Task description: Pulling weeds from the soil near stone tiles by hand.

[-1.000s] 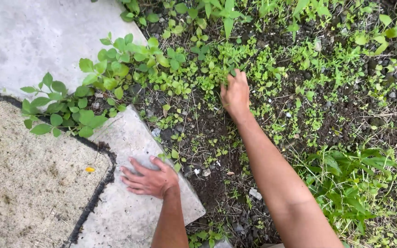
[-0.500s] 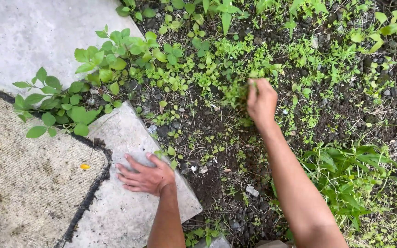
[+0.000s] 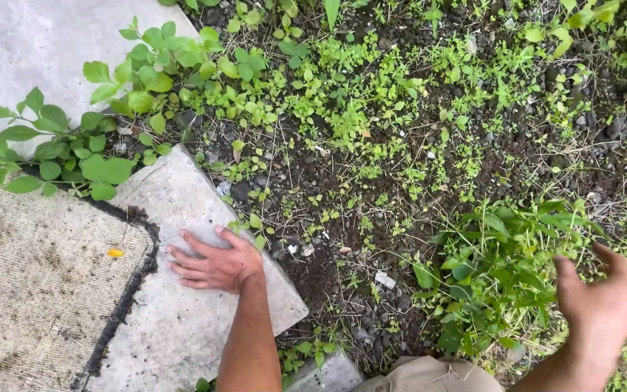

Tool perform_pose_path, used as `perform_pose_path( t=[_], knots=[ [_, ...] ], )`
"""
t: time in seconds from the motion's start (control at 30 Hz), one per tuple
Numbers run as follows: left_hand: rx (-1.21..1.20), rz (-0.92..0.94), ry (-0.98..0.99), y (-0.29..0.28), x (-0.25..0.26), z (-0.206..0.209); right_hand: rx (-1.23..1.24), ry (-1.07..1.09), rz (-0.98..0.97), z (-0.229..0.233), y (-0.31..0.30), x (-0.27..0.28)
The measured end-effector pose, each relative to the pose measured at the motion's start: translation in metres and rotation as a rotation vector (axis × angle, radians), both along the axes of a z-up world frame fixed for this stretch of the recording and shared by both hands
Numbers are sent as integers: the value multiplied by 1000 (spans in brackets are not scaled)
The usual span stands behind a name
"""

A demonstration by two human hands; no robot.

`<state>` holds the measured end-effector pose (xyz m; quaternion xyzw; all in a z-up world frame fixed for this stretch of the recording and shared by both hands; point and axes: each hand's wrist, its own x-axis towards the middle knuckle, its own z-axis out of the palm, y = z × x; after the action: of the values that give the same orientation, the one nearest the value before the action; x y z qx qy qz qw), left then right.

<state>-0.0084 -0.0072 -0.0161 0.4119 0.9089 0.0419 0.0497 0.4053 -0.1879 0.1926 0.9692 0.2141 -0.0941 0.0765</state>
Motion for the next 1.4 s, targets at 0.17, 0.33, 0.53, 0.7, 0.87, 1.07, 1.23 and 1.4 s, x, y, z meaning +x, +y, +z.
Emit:
perform_pose_path(
  t=[0.17, 0.33, 0.53, 0.7, 0.87, 1.07, 1.23, 1.4],
  knots=[
    [-13, 11, 4, 0, 0, -3, 468, 415, 245, -53, 126, -70],
    [98, -59, 53, -2, 1, -3, 541, 193, 825, -202, 222, -96],
    [62, -13, 16, 3, 6, 5, 455, 98, 893, -248, 273, -100],
    [6, -12, -19, 4, 5, 13, 532, 170, 794, -259, 273, -104],
    [-14, -14, -25, 4, 4, 11, 689, 283, 708, -255, 249, -111],
    [-11, -19, -35, 5, 3, 15, 948, 318, 716, -236, 205, -101],
    [31, -21, -17, 0, 1, 4, 859, 481, 440, -144, 125, -55],
    [5, 5, -4, 4, 1, 0, 82, 517, 289, -18, 51, -2]
  ],
)
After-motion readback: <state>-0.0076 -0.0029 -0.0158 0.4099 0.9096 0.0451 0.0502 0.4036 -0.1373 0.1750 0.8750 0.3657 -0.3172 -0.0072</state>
